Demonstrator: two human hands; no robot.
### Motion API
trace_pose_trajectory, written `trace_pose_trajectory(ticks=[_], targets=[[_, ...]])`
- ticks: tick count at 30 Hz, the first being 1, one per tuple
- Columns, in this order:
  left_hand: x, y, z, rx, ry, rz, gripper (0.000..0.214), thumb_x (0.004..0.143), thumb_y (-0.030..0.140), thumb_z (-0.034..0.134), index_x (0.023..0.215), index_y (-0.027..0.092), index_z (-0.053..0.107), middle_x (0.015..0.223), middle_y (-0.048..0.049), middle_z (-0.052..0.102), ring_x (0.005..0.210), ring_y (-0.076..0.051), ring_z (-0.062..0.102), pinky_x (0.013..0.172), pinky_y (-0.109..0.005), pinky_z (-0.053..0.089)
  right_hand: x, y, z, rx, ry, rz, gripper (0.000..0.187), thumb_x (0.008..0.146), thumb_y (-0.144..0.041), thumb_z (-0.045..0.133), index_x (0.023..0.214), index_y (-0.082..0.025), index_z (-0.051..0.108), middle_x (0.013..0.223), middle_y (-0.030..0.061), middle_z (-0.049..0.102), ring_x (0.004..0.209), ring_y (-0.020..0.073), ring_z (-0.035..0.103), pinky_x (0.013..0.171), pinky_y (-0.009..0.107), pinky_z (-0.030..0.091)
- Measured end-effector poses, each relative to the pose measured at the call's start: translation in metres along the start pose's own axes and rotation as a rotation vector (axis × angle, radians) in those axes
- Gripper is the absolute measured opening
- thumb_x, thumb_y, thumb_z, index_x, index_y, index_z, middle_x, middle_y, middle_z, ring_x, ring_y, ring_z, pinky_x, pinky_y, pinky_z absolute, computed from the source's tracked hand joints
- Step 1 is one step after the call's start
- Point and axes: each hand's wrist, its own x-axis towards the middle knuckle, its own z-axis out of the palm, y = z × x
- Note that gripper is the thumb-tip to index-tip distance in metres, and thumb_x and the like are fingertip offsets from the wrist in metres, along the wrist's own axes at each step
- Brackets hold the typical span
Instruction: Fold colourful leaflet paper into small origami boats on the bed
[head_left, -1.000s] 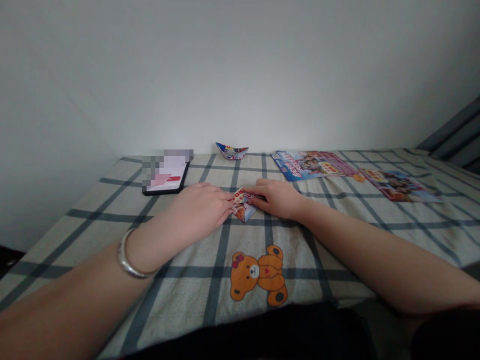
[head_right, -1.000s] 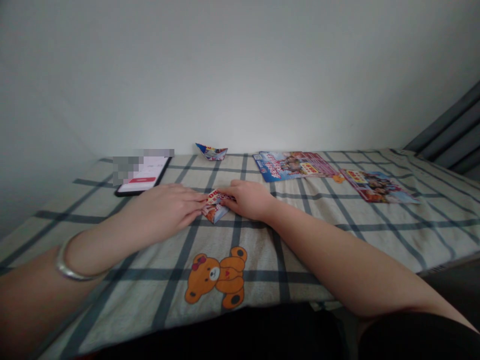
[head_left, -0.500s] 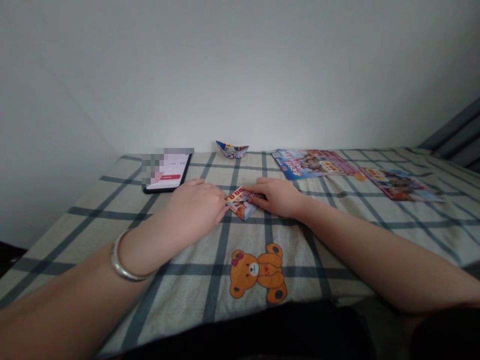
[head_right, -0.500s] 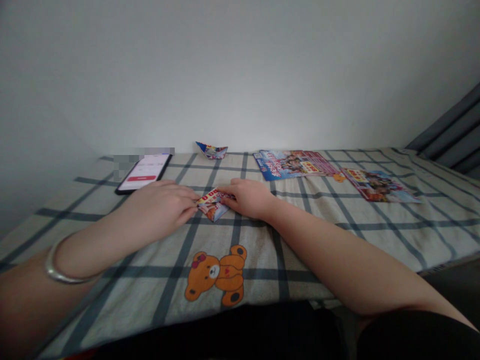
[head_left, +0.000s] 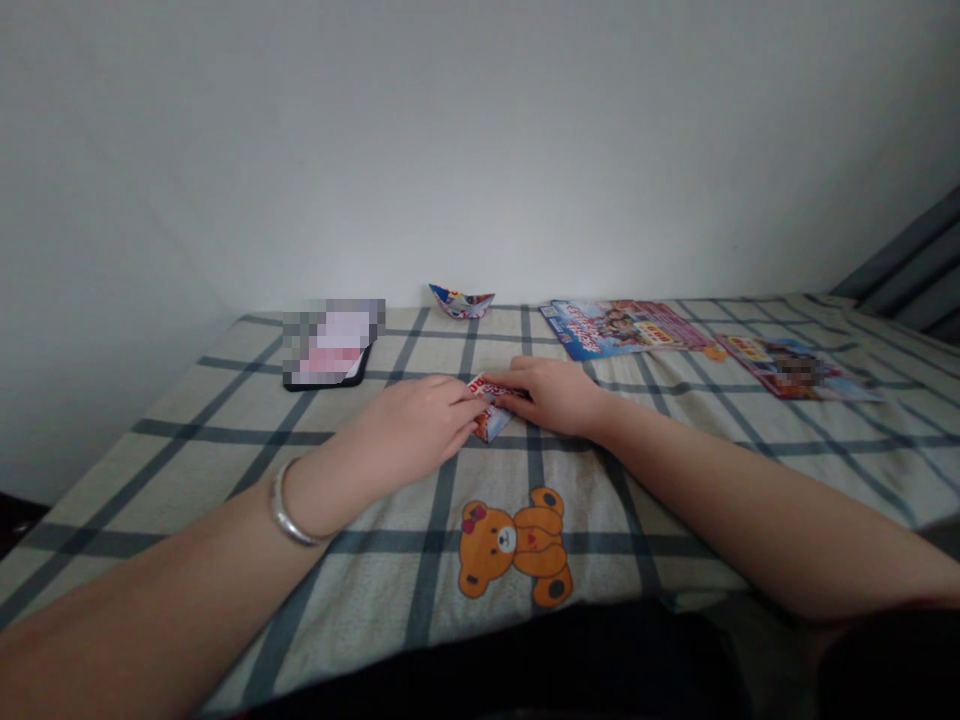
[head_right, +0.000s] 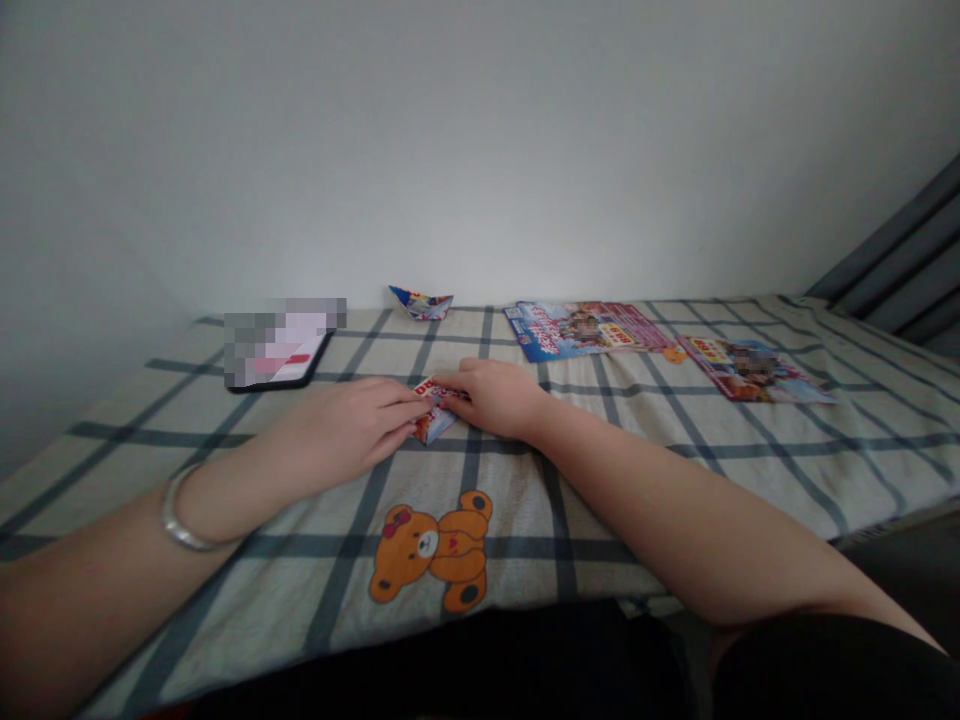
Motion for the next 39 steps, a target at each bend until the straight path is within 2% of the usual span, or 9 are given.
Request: trace_pose_trajectory(ticks=[8,12,17,25,28,33,36,39], targets=[[0.002,0.001,0.000,-0.058,-0.005,-0.004,0.029,0.095,0.024,0.047,0.114,0.014,0.066,0.108,-0.0096,0.067,0.100,-0.023,0.061,0.092,-0.039,0.050,0.000,-0.001,-0.001,-0.011,-0.004,0.021,0.039,0.098,-0.039,0.044,0.132,-0.026,0.059,0.097,0.0059,0.063,0.086,0.0176,0.059,0.067,0.026,0.035],[0.000,0.001,-0.001,-0.102,-0.009,-0.020,0.029,0.096,0.026,0.046,0.117,0.017,0.065,0.116,-0.0080,0.065,0.106,-0.023,0.059,0.096,-0.040,0.048,0.000,-0.001,-0.001,-0.007,-0.007,0.018,0.039,0.098,-0.038,0.044,0.133,-0.026,0.058,0.096,0.0062,0.062,0.087,0.0178,0.059,0.069,0.026,0.036],[0.000,-0.003,0.001,-0.125,-0.001,-0.057,0.033,0.094,0.026,0.048,0.121,0.012,0.060,0.117,-0.0104,0.065,0.107,-0.023,0.058,0.097,-0.040,0.047,-0.001,0.000,0.000,-0.021,0.003,0.010,0.039,0.098,-0.038,0.044,0.133,-0.027,0.057,0.095,0.0063,0.063,0.085,0.0176,0.058,0.067,0.026,0.035],[0.001,-0.003,0.007,-0.079,0.022,0.024,0.031,0.096,0.024,0.046,0.120,0.014,0.062,0.119,-0.0103,0.063,0.109,-0.023,0.056,0.099,-0.039,0.046,-0.002,-0.001,0.001,-0.036,0.034,-0.011,0.038,0.098,-0.038,0.044,0.131,-0.027,0.058,0.093,0.0054,0.062,0.082,0.0167,0.057,0.065,0.026,0.034],[0.001,-0.001,0.007,-0.054,0.019,0.030,0.030,0.096,0.025,0.045,0.117,0.015,0.064,0.116,-0.0098,0.064,0.107,-0.023,0.056,0.097,-0.039,0.046,-0.003,-0.001,0.002,-0.043,0.092,-0.041,0.034,0.097,-0.037,0.047,0.123,-0.025,0.065,0.095,0.0055,0.062,0.083,0.0166,0.056,0.067,0.026,0.036],[0.001,-0.001,0.005,-0.045,0.036,0.028,0.032,0.097,0.026,0.045,0.119,0.014,0.063,0.115,-0.0102,0.064,0.107,-0.024,0.056,0.097,-0.039,0.046,-0.005,-0.001,0.002,-0.121,0.229,-0.174,0.020,0.092,-0.030,0.056,0.099,-0.021,0.074,0.099,0.0061,0.065,0.092,0.0195,0.053,0.076,0.029,0.039],[0.001,0.000,0.004,-0.045,0.033,0.020,0.031,0.096,0.026,0.046,0.117,0.013,0.064,0.114,-0.0111,0.065,0.105,-0.024,0.057,0.096,-0.040,0.046,-0.006,-0.005,0.000,-0.170,0.207,-0.217,0.021,0.092,-0.022,0.053,0.097,-0.020,0.073,0.096,0.0063,0.066,0.089,0.0196,0.052,0.076,0.030,0.039],[0.001,0.001,0.005,-0.047,0.038,0.024,0.030,0.095,0.026,0.047,0.115,0.014,0.065,0.115,-0.0106,0.065,0.106,-0.024,0.057,0.096,-0.040,0.046,-0.006,-0.010,-0.002,-0.170,0.162,-0.186,0.021,0.090,-0.017,0.052,0.098,-0.017,0.072,0.094,0.0067,0.067,0.088,0.0196,0.052,0.075,0.030,0.039]])
